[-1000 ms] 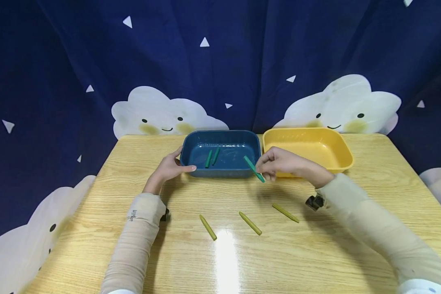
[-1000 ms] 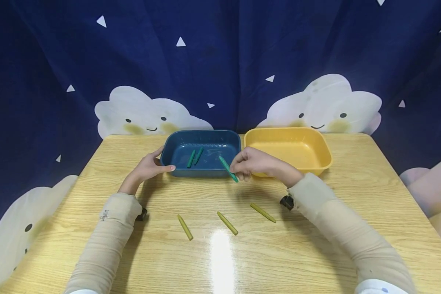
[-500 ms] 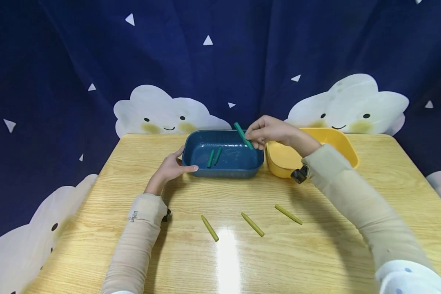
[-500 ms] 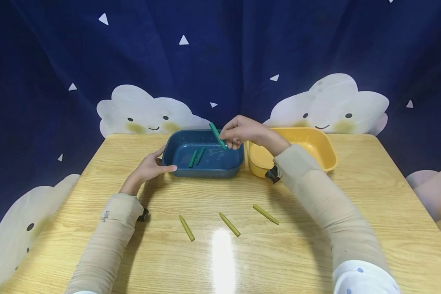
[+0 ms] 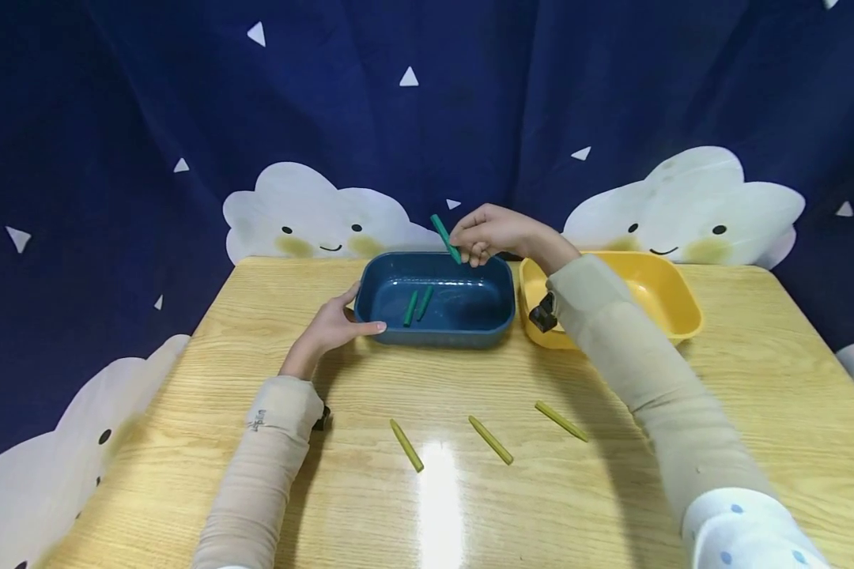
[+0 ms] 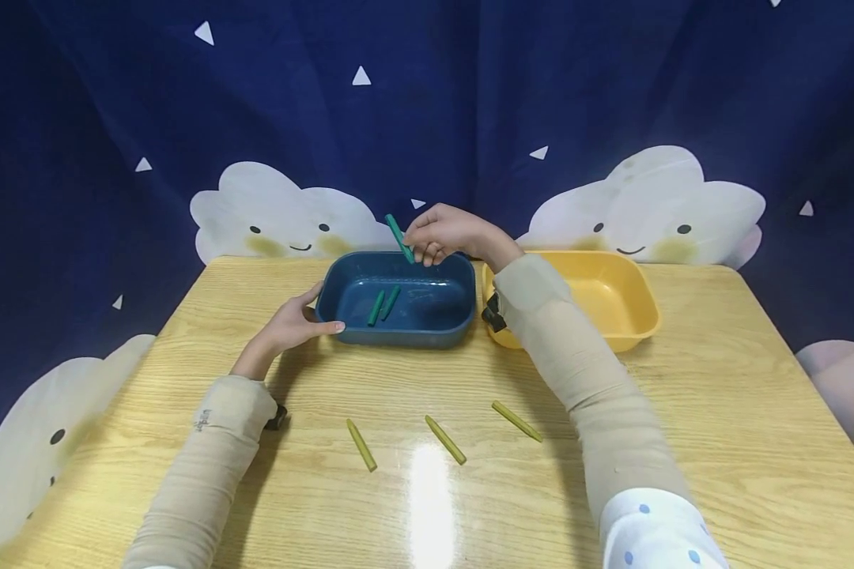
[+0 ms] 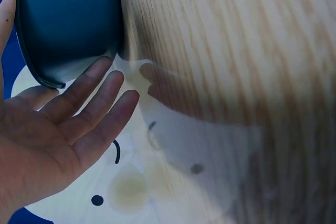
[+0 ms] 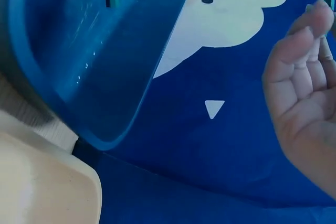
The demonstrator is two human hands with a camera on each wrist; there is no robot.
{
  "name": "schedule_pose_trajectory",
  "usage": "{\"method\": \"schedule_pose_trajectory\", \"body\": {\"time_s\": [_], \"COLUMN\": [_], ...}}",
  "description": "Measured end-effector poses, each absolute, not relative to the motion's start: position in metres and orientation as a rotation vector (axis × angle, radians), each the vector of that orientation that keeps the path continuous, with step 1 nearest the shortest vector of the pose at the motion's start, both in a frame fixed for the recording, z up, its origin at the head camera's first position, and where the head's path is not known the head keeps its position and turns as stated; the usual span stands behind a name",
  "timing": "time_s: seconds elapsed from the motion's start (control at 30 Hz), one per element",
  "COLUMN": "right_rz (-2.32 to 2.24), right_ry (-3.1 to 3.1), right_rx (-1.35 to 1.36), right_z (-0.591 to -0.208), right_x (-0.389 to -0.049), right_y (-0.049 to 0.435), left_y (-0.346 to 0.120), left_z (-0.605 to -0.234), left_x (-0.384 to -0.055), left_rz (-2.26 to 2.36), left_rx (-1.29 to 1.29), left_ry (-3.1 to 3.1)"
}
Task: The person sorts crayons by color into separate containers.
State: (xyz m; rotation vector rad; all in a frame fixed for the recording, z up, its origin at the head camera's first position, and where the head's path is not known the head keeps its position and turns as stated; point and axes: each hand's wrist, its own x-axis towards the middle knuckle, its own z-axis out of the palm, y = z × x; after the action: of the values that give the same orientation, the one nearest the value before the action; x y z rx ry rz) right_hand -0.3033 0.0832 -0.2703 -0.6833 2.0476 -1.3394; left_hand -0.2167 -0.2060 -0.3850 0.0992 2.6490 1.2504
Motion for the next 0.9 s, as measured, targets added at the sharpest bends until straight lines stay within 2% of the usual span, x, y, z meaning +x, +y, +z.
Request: {"method": "schedule_pose_trajectory", "body": {"time_s": [0.4, 0.9], "right_rz": [-1.353, -1.350], "right_ry": [2.084, 2.113], "right_rx": [-0.656, -0.563], "right_z": [-0.282, -0.318], "right_x": [-0.330, -0.352], "right_y": [0.064, 0.028], "left_y": [-0.206, -0.208], "left_z": [-0.387, -0.390], "left_x": [-0.219, -0.220], "left_rz": [1.243, 1.235], "left_rx": [0.110, 0.105], "left_ry": [2.670, 2.675]}}
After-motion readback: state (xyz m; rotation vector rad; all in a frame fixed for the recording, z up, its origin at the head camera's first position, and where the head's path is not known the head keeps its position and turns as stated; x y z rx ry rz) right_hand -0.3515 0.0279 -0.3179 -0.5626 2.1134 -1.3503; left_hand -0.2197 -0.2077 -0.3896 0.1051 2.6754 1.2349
